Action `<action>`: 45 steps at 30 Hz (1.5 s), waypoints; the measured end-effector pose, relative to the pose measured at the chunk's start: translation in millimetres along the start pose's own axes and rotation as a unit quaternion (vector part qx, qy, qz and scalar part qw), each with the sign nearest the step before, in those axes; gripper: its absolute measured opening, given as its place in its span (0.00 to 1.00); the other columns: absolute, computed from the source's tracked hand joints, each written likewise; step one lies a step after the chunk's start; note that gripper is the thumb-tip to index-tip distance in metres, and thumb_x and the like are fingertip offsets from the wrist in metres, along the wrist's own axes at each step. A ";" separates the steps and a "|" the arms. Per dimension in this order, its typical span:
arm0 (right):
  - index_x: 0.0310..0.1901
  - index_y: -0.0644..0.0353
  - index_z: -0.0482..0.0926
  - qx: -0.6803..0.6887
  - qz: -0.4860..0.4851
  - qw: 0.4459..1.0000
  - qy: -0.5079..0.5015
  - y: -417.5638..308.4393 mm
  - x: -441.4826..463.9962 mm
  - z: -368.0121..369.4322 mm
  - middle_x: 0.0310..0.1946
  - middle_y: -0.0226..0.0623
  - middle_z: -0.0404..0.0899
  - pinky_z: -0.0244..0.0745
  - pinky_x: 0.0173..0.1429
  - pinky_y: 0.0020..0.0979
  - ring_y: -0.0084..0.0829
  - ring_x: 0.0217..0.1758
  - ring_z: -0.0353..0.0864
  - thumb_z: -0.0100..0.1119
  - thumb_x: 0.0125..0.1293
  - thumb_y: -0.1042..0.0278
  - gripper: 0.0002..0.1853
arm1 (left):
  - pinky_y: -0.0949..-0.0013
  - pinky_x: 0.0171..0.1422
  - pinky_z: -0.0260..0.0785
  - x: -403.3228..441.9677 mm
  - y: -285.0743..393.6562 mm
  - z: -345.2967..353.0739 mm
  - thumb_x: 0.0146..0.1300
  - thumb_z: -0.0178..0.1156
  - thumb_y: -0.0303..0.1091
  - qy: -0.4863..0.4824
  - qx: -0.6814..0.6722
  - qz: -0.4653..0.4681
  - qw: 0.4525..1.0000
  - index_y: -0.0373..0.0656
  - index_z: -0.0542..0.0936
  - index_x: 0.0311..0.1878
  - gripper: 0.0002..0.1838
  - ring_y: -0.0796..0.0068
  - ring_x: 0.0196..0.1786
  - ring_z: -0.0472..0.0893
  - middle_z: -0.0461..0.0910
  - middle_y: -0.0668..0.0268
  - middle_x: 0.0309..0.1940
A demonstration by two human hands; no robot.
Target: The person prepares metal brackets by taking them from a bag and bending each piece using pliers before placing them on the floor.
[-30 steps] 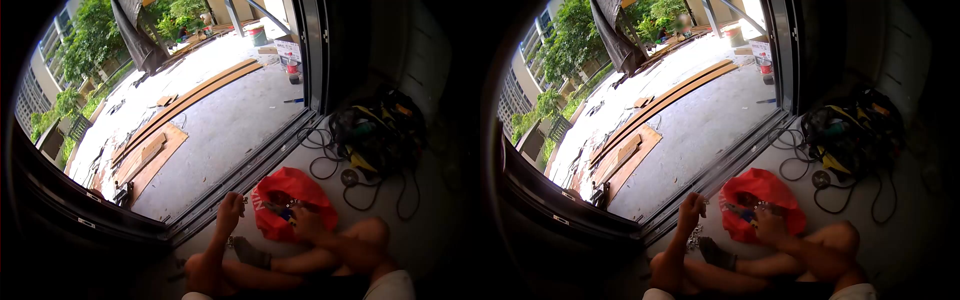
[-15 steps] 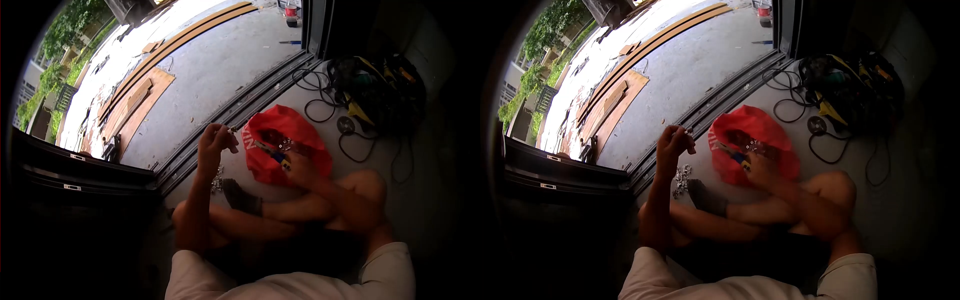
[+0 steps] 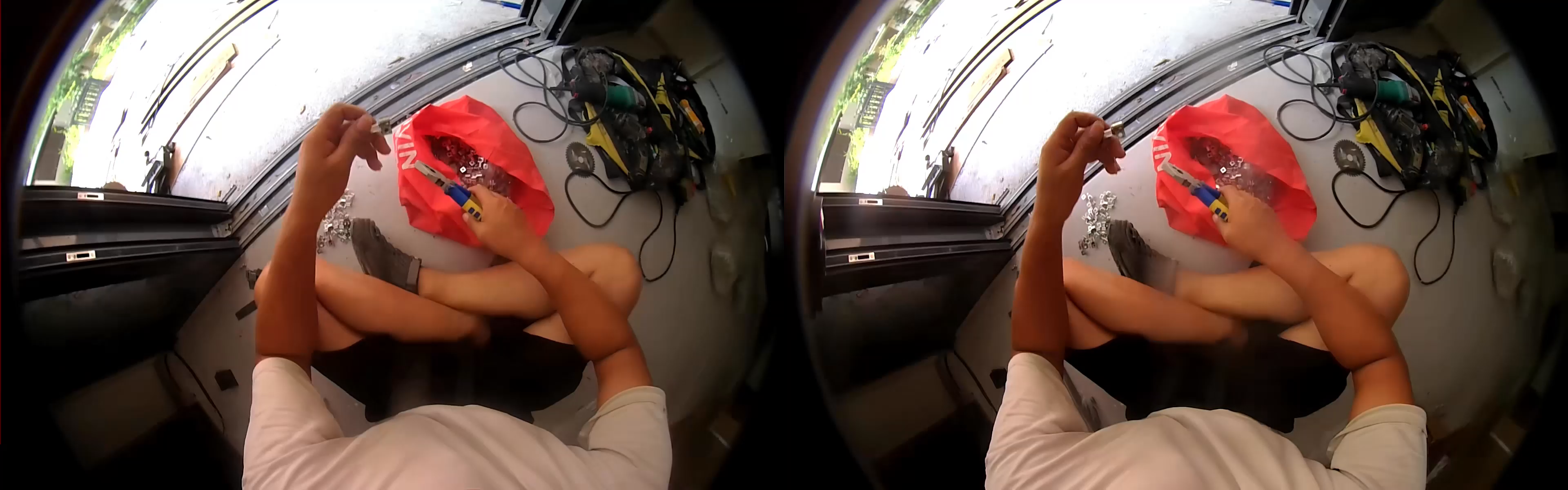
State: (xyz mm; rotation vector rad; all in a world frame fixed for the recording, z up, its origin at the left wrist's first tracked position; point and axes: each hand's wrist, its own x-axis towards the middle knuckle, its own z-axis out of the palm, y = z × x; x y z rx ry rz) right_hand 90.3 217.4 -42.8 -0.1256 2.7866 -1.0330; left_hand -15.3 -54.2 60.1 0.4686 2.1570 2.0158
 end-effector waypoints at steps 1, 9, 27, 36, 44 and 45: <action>0.58 0.60 0.76 0.003 -0.003 1.000 -0.019 1.7 -0.1 -0.8 0.48 0.54 0.84 0.78 0.56 0.54 0.59 0.53 0.83 0.65 0.68 0.62 0.20 | 0.70 0.40 0.76 1.6 3.6 -8.8 0.81 0.56 0.34 0.007 0.052 -0.005 0.999 0.36 0.78 0.51 0.10 0.76 0.31 0.83 0.86 0.57 0.34; 0.55 0.60 0.74 -0.129 -0.075 0.978 -0.145 18.3 -11.3 8.8 0.42 0.54 0.82 0.78 0.50 0.56 0.58 0.46 0.84 0.61 0.68 0.67 0.16 | 0.62 0.47 0.78 7.6 -70.7 -95.7 0.68 0.63 0.33 -0.123 0.498 -0.199 0.835 0.42 0.87 0.48 0.10 0.66 0.40 0.87 0.90 0.59 0.40; 0.49 0.65 0.75 0.238 0.101 0.961 -0.094 1.1 -11.4 35.6 0.34 0.54 0.83 0.79 0.45 0.51 0.51 0.40 0.86 0.64 0.68 0.61 0.17 | 0.53 0.57 0.77 22.7 -132.9 -34.7 0.68 0.66 0.42 -0.144 0.598 -0.185 0.767 0.43 0.88 0.47 0.14 0.50 0.53 0.86 0.88 0.54 0.48; 0.48 0.60 0.75 0.636 0.213 0.738 0.073 4.0 3.4 -10.5 0.31 0.31 0.78 0.76 0.31 0.28 0.22 0.25 0.77 0.61 0.70 0.72 0.09 | 0.53 0.56 0.78 72.3 -170.6 119.0 0.66 0.62 0.28 -0.161 0.494 0.060 0.852 0.42 0.87 0.47 0.10 0.52 0.53 0.86 0.87 0.53 0.45; 0.43 0.57 0.76 0.671 0.218 0.703 0.095 3.0 7.9 -29.0 0.25 0.30 0.77 0.77 0.29 0.29 0.24 0.23 0.78 0.59 0.72 0.69 0.04 | 0.54 0.49 0.81 79.4 -251.6 142.4 0.58 0.68 0.37 -0.094 0.603 0.062 0.790 0.43 0.84 0.44 0.13 0.53 0.48 0.85 0.80 0.55 0.46; 0.44 0.58 0.75 0.679 0.234 0.690 0.089 -0.1 7.0 -32.7 0.27 0.30 0.78 0.78 0.29 0.30 0.25 0.24 0.78 0.59 0.71 0.70 0.04 | 0.52 0.51 0.81 77.8 -253.9 139.1 0.56 0.68 0.36 -0.094 0.567 0.073 0.815 0.43 0.84 0.44 0.13 0.50 0.49 0.84 0.80 0.54 0.47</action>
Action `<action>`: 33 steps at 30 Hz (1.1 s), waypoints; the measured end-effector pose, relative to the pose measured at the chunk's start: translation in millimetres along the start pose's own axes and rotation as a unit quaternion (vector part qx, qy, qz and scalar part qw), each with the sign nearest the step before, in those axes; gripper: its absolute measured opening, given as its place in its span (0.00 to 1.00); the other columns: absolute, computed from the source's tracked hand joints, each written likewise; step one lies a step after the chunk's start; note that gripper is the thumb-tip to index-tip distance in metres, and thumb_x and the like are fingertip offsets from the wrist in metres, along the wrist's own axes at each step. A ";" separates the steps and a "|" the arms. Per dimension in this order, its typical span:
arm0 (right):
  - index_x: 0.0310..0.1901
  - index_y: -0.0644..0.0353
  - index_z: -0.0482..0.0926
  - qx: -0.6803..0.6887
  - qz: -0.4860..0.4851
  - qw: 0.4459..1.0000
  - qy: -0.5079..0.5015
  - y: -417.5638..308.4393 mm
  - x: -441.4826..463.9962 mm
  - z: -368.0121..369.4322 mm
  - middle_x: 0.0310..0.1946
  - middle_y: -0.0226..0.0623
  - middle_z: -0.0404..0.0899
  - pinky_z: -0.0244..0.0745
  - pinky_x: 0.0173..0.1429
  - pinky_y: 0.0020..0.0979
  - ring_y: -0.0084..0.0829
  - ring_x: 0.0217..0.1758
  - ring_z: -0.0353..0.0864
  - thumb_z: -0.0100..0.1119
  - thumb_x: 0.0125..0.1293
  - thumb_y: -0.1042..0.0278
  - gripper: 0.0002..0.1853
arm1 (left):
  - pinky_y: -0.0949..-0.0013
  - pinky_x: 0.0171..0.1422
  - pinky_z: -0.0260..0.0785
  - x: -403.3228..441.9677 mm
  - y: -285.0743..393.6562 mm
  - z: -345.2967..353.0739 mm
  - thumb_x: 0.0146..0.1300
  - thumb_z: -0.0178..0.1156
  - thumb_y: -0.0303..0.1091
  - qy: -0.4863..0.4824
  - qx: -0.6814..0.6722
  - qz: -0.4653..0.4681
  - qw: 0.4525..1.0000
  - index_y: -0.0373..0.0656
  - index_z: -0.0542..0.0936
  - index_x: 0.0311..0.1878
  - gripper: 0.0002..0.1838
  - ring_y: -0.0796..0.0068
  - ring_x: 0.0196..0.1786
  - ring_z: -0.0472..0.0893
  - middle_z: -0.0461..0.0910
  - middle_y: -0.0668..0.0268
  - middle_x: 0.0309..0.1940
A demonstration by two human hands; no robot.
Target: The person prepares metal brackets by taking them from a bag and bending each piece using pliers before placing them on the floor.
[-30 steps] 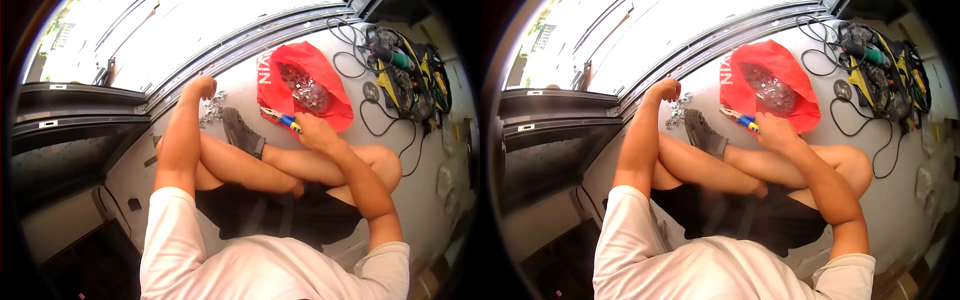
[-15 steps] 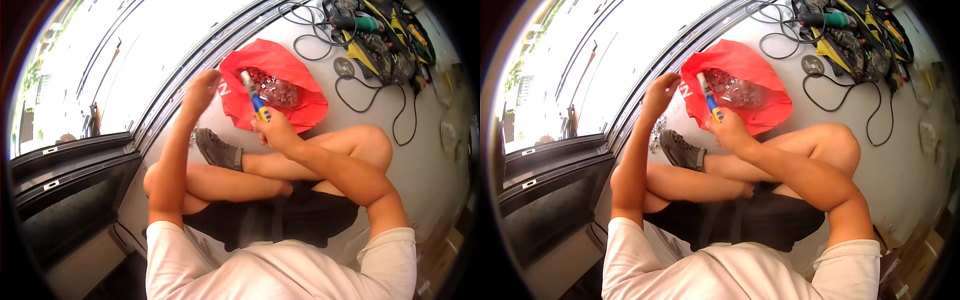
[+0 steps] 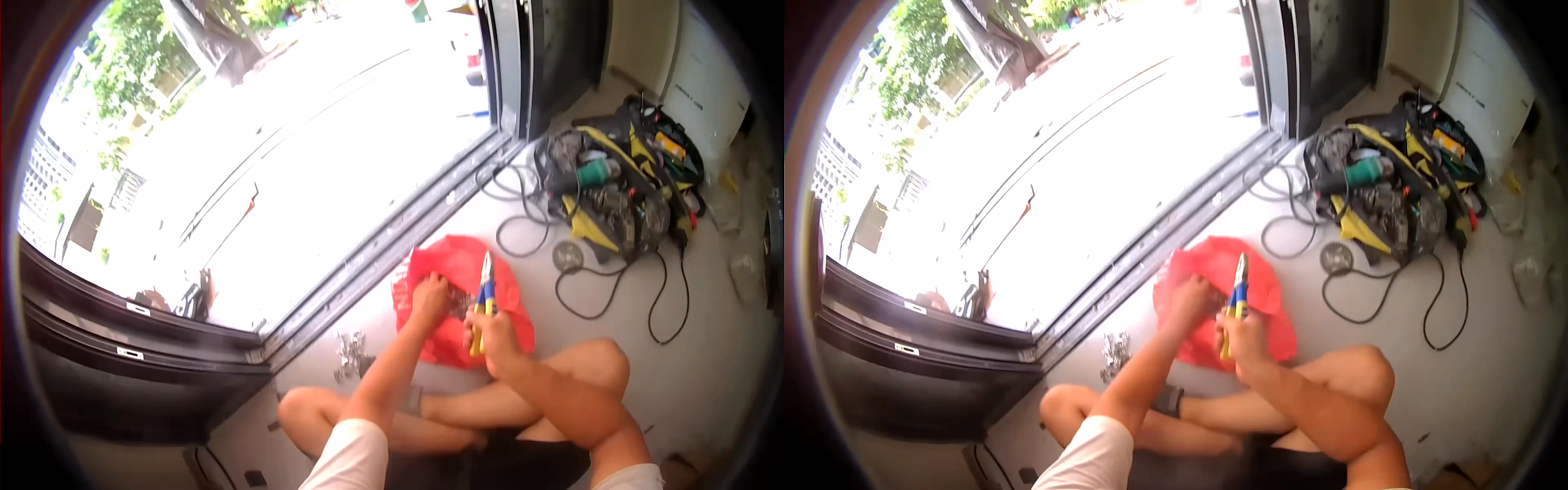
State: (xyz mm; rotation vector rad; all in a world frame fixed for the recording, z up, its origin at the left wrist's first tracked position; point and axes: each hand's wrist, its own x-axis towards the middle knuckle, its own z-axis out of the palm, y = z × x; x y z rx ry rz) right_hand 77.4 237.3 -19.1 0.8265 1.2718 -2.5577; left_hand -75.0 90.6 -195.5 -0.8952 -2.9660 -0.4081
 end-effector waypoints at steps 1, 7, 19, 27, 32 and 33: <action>0.44 0.58 0.75 0.001 -0.008 1.000 -0.003 0.7 -2.0 0.2 0.27 0.30 0.78 0.78 0.29 0.30 0.25 0.24 0.78 0.59 0.71 0.70 0.04 | 0.52 0.52 0.80 -5.5 5.5 -9.6 0.56 0.69 0.37 0.000 -0.024 0.002 1.000 0.42 0.84 0.44 0.14 0.50 0.49 0.84 0.80 0.54 0.47; 0.46 0.57 0.74 0.027 0.009 0.999 -0.027 4.6 -0.5 -0.5 0.30 0.33 0.78 0.80 0.32 0.33 0.26 0.27 0.79 0.61 0.71 0.73 0.07 | 0.53 0.52 0.79 -11.1 -2.7 -11.7 0.53 0.71 0.36 0.040 -0.093 0.015 0.995 0.43 0.84 0.42 0.14 0.50 0.49 0.84 0.82 0.55 0.45; 0.53 0.62 0.76 -0.081 -0.060 0.992 -0.080 -26.6 -20.2 3.0 0.37 0.36 0.83 0.81 0.40 0.30 0.26 0.34 0.83 0.61 0.70 0.72 0.12 | 0.65 0.50 0.82 -34.4 19.7 -185.4 0.74 0.64 0.28 0.009 -0.591 -0.150 0.793 0.30 0.72 0.63 0.19 0.62 0.47 0.89 0.86 0.50 0.48; 0.56 0.65 0.80 -0.230 -0.177 0.951 -0.110 -12.1 -12.3 1.7 0.37 0.34 0.83 0.78 0.44 0.31 0.23 0.37 0.83 0.63 0.72 0.66 0.16 | 0.65 0.51 0.74 -90.8 19.6 -239.9 0.79 0.55 0.32 0.032 -0.770 -0.144 0.621 0.35 0.73 0.62 0.14 0.69 0.41 0.81 0.82 0.58 0.41; 0.54 0.65 0.81 -0.409 -0.229 0.880 -0.078 -6.8 -9.9 3.2 0.37 0.43 0.83 0.78 0.46 0.36 0.37 0.38 0.85 0.64 0.71 0.62 0.17 | 0.68 0.45 0.67 -101.9 19.7 -235.2 0.81 0.52 0.32 0.016 -0.806 -0.141 0.575 0.37 0.74 0.58 0.10 0.73 0.36 0.75 0.79 0.62 0.37; 0.55 0.65 0.81 -0.472 -0.235 0.847 -0.064 -5.4 -9.7 3.5 0.37 0.47 0.84 0.79 0.47 0.38 0.44 0.39 0.85 0.64 0.71 0.61 0.18 | 0.69 0.44 0.66 -101.4 21.6 -237.9 0.82 0.51 0.33 0.018 -0.809 -0.145 0.570 0.38 0.74 0.57 0.10 0.75 0.35 0.73 0.78 0.63 0.36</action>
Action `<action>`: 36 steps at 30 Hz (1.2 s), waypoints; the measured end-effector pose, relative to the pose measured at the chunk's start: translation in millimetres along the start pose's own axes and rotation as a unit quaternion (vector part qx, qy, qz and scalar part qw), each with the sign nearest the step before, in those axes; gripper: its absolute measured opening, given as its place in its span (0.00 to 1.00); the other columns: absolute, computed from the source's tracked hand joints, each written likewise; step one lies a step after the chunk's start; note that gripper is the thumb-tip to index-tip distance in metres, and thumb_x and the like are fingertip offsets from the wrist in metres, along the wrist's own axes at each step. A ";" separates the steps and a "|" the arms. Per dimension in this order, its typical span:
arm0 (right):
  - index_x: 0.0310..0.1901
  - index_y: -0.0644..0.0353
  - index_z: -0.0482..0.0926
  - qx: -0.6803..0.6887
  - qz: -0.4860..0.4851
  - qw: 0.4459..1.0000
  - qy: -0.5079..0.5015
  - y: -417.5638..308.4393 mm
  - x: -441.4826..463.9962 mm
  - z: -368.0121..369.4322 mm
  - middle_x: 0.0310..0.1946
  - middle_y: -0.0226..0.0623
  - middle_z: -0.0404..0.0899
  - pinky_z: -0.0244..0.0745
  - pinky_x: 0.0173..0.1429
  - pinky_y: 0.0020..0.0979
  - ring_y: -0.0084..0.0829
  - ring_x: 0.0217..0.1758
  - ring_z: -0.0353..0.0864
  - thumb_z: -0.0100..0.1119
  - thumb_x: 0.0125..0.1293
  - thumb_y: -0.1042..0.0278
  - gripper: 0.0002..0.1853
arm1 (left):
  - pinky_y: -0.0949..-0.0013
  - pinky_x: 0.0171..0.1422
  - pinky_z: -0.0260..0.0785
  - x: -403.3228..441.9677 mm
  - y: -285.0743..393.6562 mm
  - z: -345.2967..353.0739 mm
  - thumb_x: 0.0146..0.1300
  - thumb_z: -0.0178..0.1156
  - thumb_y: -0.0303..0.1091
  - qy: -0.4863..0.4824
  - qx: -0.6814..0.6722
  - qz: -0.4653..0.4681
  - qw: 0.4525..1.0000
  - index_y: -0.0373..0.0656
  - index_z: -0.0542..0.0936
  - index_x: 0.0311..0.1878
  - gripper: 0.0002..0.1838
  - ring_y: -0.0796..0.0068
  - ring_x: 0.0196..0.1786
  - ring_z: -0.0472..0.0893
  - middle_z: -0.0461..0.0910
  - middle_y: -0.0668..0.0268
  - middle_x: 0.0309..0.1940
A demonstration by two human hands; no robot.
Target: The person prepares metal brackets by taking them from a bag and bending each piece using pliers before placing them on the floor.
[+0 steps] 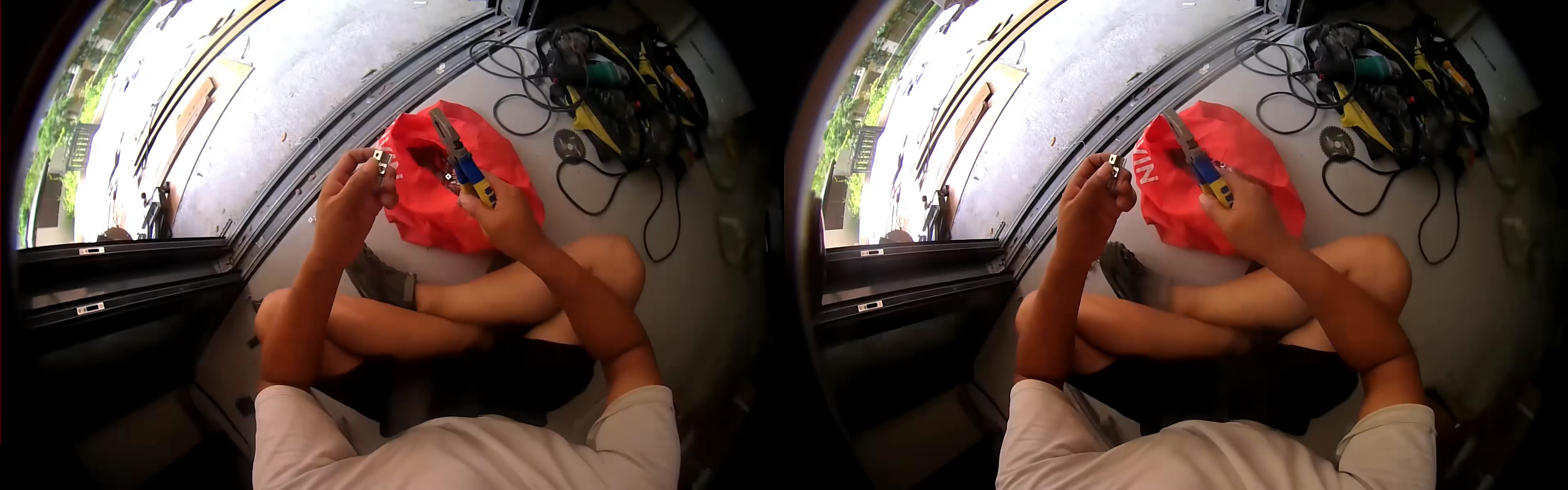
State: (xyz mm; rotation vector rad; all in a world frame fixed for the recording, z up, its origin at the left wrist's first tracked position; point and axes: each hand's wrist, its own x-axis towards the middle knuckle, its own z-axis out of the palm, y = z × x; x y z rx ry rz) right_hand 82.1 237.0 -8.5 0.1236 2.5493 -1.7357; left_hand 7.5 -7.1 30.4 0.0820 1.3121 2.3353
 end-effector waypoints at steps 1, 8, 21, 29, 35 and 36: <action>0.55 0.65 0.81 -0.001 0.003 1.000 0.000 0.7 0.5 1.4 0.37 0.47 0.84 0.79 0.47 0.38 0.44 0.39 0.85 0.64 0.71 0.61 0.18 | 0.69 0.44 0.66 1.4 0.0 -2.5 0.82 0.51 0.33 0.000 -0.002 -0.003 1.000 0.38 0.74 0.57 0.10 0.75 0.35 0.73 0.78 0.63 0.36; 0.54 0.64 0.82 -0.040 0.008 0.999 -0.020 -2.0 -3.6 9.4 0.36 0.53 0.84 0.79 0.46 0.46 0.53 0.39 0.85 0.65 0.71 0.59 0.18 | 0.71 0.42 0.70 1.9 -3.1 -12.3 0.82 0.54 0.34 -0.046 -0.075 -0.011 0.996 0.39 0.78 0.55 0.10 0.76 0.35 0.78 0.81 0.65 0.37; 0.63 0.57 0.81 -0.083 0.012 0.995 -0.058 -17.6 -18.1 2.3 0.45 0.47 0.88 0.81 0.50 0.47 0.53 0.46 0.86 0.64 0.70 0.60 0.22 | 0.71 0.49 0.76 0.8 2.5 -7.1 0.67 0.69 0.19 0.045 0.493 0.240 0.835 0.35 0.81 0.53 0.13 0.76 0.41 0.82 0.82 0.66 0.40; 0.68 0.53 0.78 -0.144 -0.092 0.984 -0.046 -10.1 -19.0 2.1 0.50 0.46 0.86 0.83 0.50 0.47 0.50 0.48 0.87 0.64 0.69 0.63 0.25 | 0.61 0.42 0.76 -0.9 9.4 -6.7 0.64 0.70 0.21 -0.022 0.615 0.337 0.712 0.38 0.82 0.46 0.10 0.62 0.38 0.83 0.83 0.59 0.39; 0.70 0.52 0.77 -0.209 -0.138 0.967 -0.053 -10.9 -17.6 -4.9 0.43 0.45 0.84 0.82 0.44 0.48 0.51 0.42 0.86 0.66 0.66 0.66 0.29 | 0.59 0.41 0.76 0.3 14.5 -9.8 0.61 0.70 0.18 -0.061 0.634 0.352 0.686 0.39 0.81 0.45 0.11 0.57 0.38 0.83 0.82 0.59 0.40; 0.70 0.52 0.77 -0.222 -0.149 0.962 -0.053 -11.4 -17.1 -5.3 0.40 0.45 0.83 0.81 0.42 0.48 0.51 0.40 0.85 0.67 0.66 0.66 0.29 | 0.59 0.41 0.76 0.0 14.2 -10.4 0.61 0.70 0.18 -0.061 0.634 0.350 0.687 0.39 0.81 0.45 0.11 0.57 0.38 0.83 0.82 0.59 0.40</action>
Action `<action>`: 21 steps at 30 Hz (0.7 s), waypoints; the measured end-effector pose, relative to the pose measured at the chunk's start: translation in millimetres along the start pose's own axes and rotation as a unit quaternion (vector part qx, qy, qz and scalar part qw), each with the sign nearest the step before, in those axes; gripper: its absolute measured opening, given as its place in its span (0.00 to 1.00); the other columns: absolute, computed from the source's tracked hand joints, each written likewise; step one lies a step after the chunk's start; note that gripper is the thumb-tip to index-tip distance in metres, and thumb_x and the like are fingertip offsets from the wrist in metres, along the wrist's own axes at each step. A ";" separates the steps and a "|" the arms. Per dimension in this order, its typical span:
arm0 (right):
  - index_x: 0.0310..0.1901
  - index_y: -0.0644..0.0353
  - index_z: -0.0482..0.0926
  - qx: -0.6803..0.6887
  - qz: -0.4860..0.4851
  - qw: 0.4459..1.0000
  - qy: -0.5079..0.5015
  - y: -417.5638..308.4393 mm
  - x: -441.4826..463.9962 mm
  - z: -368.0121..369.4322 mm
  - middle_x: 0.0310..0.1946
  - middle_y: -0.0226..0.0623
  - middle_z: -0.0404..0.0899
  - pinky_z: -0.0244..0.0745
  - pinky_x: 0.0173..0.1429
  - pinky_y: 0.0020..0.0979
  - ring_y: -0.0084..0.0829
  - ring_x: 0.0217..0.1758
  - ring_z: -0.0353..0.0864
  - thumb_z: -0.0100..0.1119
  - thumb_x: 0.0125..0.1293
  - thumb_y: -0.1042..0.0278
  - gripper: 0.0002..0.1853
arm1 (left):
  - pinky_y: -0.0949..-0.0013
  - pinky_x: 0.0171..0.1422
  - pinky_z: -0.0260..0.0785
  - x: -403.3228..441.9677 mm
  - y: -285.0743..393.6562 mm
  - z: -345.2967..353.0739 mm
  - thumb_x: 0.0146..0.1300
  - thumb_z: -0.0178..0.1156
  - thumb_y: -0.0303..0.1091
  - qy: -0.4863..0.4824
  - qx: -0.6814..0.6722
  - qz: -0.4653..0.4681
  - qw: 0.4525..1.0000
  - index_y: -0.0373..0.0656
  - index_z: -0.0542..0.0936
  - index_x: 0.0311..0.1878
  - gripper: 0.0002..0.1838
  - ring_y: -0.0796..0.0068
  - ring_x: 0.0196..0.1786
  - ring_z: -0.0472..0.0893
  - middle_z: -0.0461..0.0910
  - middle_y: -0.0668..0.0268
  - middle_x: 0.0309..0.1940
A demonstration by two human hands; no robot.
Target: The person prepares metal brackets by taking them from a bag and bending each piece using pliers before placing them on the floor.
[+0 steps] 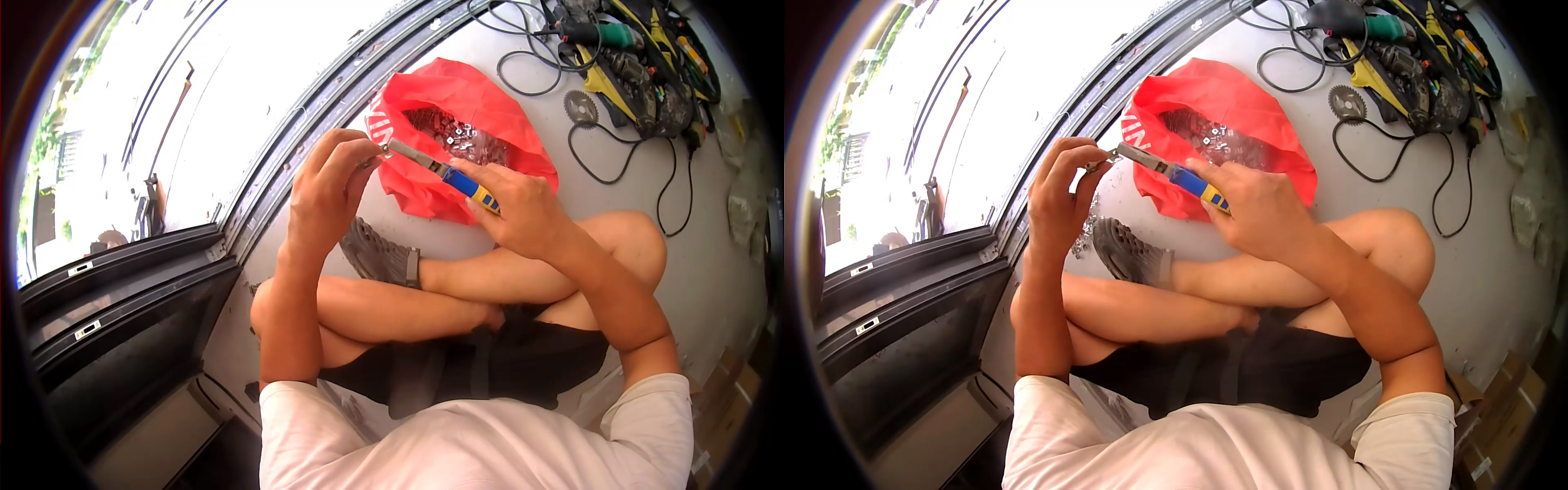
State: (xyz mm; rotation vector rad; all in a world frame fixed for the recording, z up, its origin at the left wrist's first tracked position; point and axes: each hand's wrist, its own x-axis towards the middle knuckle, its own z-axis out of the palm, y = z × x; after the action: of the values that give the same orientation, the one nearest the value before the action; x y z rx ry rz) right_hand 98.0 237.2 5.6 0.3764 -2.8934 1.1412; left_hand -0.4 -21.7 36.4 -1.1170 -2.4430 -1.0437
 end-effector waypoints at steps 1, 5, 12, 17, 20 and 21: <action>0.70 0.52 0.77 0.001 0.001 1.000 -0.001 0.1 0.3 -0.4 0.40 0.45 0.83 0.81 0.42 0.48 0.51 0.40 0.85 0.67 0.66 0.66 0.29 | 0.59 0.41 0.76 -0.6 -0.5 0.1 0.60 0.69 0.17 -0.001 -0.009 -0.012 1.000 0.39 0.81 0.45 0.11 0.58 0.38 0.83 0.82 0.59 0.40; 0.71 0.52 0.76 -0.016 -0.002 1.000 -0.021 -2.2 1.7 -5.5 0.42 0.47 0.83 0.81 0.43 0.47 0.52 0.41 0.85 0.67 0.65 0.69 0.31 | 0.59 0.40 0.76 -1.8 -1.8 1.0 0.60 0.69 0.16 -0.010 -0.020 -0.028 0.999 0.39 0.81 0.44 0.12 0.59 0.39 0.84 0.82 0.60 0.40; 0.71 0.55 0.76 -0.061 -0.037 0.997 -0.006 2.3 -0.3 -2.1 0.36 0.45 0.81 0.81 0.40 0.45 0.48 0.36 0.85 0.67 0.66 0.68 0.30 | 0.59 0.40 0.76 -2.8 -1.8 2.0 0.59 0.70 0.17 -0.036 -0.020 -0.027 0.999 0.38 0.81 0.44 0.11 0.59 0.39 0.84 0.82 0.60 0.40; 0.60 0.60 0.79 -0.040 -0.019 0.999 -0.013 2.7 -3.7 2.6 0.36 0.45 0.80 0.76 0.44 0.46 0.49 0.40 0.84 0.65 0.67 0.68 0.20 | 0.67 0.42 0.80 -3.4 -2.9 1.8 0.59 0.70 0.14 -0.040 -0.016 -0.017 0.999 0.36 0.82 0.43 0.12 0.66 0.39 0.86 0.84 0.60 0.41; 0.58 0.63 0.78 -0.019 0.014 0.999 -0.043 3.4 -3.8 4.0 0.42 0.47 0.81 0.75 0.51 0.49 0.52 0.48 0.82 0.64 0.67 0.69 0.18 | 0.68 0.49 0.79 -4.0 -3.4 -1.1 0.59 0.70 0.13 -0.069 -0.039 -0.039 0.996 0.35 0.81 0.49 0.15 0.69 0.44 0.86 0.83 0.60 0.44; 0.60 0.63 0.76 -0.004 0.041 0.997 -0.071 3.2 -3.1 4.3 0.47 0.50 0.81 0.77 0.56 0.50 0.55 0.54 0.81 0.65 0.67 0.70 0.20 | 0.68 0.49 0.79 -3.0 -3.4 -0.4 0.59 0.70 0.13 -0.071 -0.038 -0.037 0.996 0.35 0.81 0.49 0.15 0.69 0.44 0.86 0.83 0.60 0.44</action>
State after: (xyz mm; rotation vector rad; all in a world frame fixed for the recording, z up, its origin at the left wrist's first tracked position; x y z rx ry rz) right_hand 100.7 237.2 -0.1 0.3557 -3.0622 1.1599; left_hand -0.9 -25.1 33.5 -1.1709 -2.5922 -1.1244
